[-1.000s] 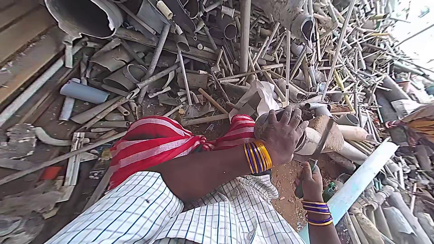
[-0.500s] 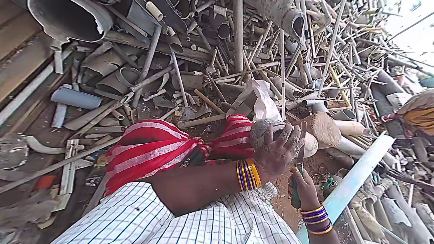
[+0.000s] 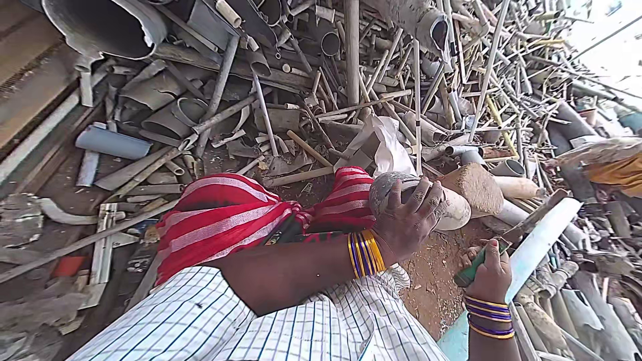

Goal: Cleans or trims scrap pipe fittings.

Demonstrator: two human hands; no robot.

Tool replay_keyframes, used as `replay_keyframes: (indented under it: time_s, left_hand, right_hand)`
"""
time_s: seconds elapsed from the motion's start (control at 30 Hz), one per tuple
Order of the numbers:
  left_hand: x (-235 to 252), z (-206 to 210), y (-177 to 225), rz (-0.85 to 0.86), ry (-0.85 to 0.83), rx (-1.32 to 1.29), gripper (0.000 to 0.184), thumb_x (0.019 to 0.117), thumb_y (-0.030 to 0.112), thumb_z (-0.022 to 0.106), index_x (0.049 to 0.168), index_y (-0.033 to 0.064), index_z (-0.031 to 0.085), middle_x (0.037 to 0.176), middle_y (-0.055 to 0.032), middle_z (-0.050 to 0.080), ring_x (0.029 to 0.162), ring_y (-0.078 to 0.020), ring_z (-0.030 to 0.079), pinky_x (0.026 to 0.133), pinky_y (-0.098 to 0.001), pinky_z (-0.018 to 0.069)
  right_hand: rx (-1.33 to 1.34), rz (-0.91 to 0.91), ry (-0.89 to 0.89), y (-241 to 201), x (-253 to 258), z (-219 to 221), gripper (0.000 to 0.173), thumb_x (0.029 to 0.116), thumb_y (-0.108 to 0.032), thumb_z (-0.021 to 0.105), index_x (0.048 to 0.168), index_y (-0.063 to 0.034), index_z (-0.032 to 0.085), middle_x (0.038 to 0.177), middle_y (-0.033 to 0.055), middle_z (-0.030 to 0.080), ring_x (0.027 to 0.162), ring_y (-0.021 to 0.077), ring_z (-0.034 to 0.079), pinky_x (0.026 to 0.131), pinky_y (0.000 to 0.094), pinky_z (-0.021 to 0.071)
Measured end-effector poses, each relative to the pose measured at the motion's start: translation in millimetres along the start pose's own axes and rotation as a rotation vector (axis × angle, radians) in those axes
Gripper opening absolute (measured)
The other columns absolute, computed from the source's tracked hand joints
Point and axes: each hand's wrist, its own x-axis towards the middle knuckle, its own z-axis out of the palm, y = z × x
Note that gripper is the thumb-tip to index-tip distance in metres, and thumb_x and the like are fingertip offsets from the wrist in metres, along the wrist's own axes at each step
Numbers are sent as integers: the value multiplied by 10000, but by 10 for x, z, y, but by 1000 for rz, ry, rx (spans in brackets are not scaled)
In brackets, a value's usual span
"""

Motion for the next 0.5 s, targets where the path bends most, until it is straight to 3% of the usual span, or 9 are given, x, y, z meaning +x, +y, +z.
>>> replay_keyframes:
  time_s: [0.07, 0.13, 0.17, 0.23, 0.37, 0.4, 0.5]
  left_hand:
    - [-6, -20, 9, 11, -13, 5, 782, 743, 235, 820, 1482, 207, 566, 1538, -119, 519, 1447, -361, 446, 1059, -691, 348]
    - [-7, -35, 21, 21, -35, 23, 772, 769, 209, 799, 1499, 210, 545, 1548, -105, 510, 1454, -347, 439, 1069, -687, 329]
    - [-10, -33, 34, 26, -42, 35, 776, 767, 192, 796, 1500, 210, 543, 1553, -96, 505, 1455, -337, 438, 1070, -680, 327]
    - [6, -25, 36, 17, -37, 53, 769, 761, 185, 796, 1491, 211, 555, 1556, -91, 503, 1459, -331, 434, 1066, -676, 334]
    - [20, -39, -10, -17, -40, -22, 824, 694, 246, 858, 1468, 209, 578, 1566, -123, 481, 1476, -367, 400, 1075, -706, 320]
    - [24, -41, -14, -25, -35, -32, 835, 679, 255, 870, 1463, 215, 585, 1565, -119, 483, 1475, -370, 398, 1075, -710, 319]
    - [14, -41, -3, -3, -30, 3, 834, 696, 230, 849, 1481, 230, 567, 1550, -112, 503, 1462, -365, 419, 1072, -700, 316]
  right_hand:
    - [-123, 62, -67, 86, -108, 61, 227, 1131, -224, 318, 1039, -66, 452, 569, -90, 454, 404, -3, 456, 406, 164, 440]
    - [-288, 262, -380, 203, -252, 89, 224, 1122, -220, 334, 1085, -38, 459, 570, -55, 429, 411, 40, 439, 408, 209, 439]
    - [-292, 303, -444, 229, -276, 73, 220, 1121, -218, 335, 1083, -44, 464, 561, -52, 431, 400, 45, 435, 394, 214, 434]
    - [-162, 259, -366, 171, -205, 3, 242, 1120, -212, 312, 1040, -74, 493, 542, -69, 444, 379, 17, 418, 367, 179, 404]
    - [60, 80, 0, 88, -27, 20, 269, 1141, -257, 284, 1009, -107, 465, 542, -84, 474, 377, 10, 458, 361, 171, 420]
    - [13, 106, -39, 115, -70, 49, 266, 1138, -251, 291, 1010, -95, 464, 549, -82, 468, 385, 10, 454, 370, 171, 420]
    - [-239, 330, -512, 155, -262, 73, 228, 1110, -229, 316, 1100, -54, 461, 572, -55, 449, 409, 38, 448, 404, 197, 433]
